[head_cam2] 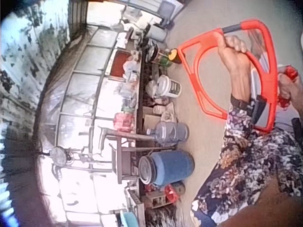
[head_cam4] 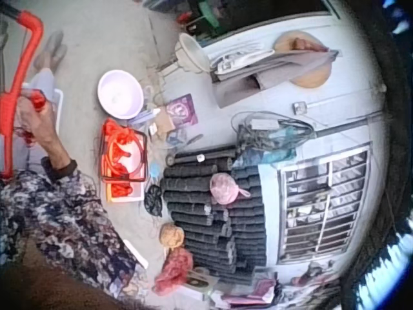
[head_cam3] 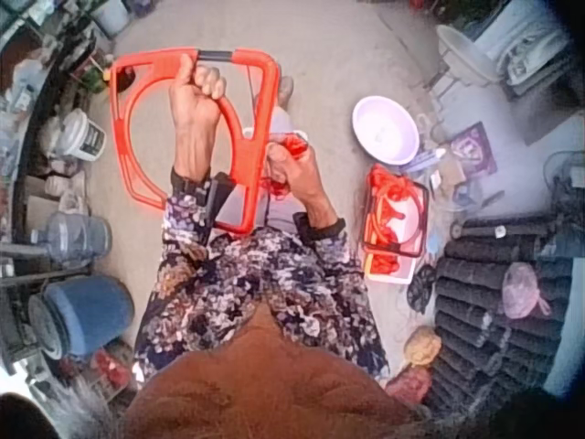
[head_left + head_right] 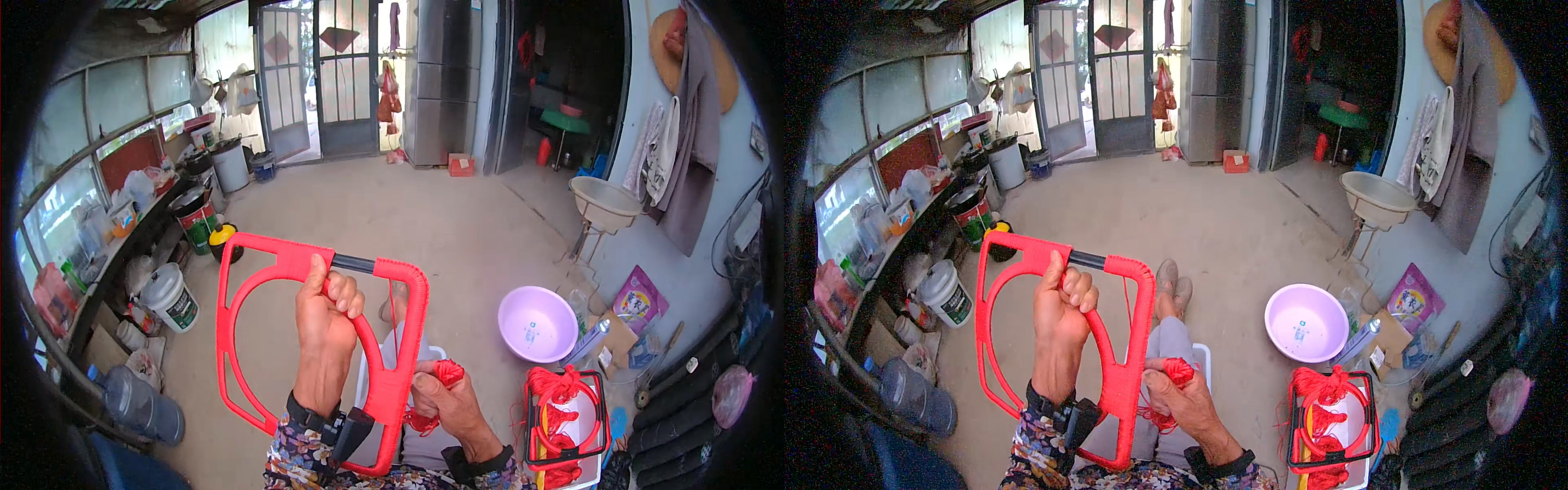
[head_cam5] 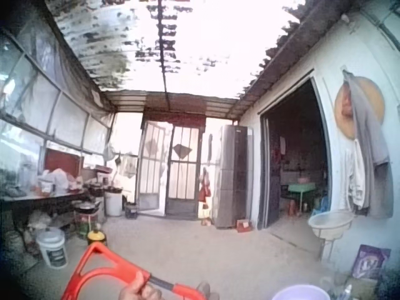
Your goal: Wrapping a red plastic furniture frame with red nylon cord by hand.
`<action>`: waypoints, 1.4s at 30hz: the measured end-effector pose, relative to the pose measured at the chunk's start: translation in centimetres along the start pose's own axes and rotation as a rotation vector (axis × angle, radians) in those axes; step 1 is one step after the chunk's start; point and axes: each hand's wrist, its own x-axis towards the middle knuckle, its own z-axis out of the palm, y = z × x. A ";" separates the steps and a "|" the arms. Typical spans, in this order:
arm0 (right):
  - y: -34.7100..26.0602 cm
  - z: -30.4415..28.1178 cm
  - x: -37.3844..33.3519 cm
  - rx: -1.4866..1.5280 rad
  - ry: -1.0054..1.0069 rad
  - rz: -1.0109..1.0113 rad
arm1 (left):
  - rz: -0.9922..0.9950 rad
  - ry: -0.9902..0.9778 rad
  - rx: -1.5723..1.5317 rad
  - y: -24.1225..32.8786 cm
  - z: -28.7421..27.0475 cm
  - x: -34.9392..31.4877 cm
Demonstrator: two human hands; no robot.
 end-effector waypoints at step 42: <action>2.2 -9.3 -4.0 -0.542 0.229 0.260 | -0.939 -0.004 0.423 -13.4 -8.1 -5.2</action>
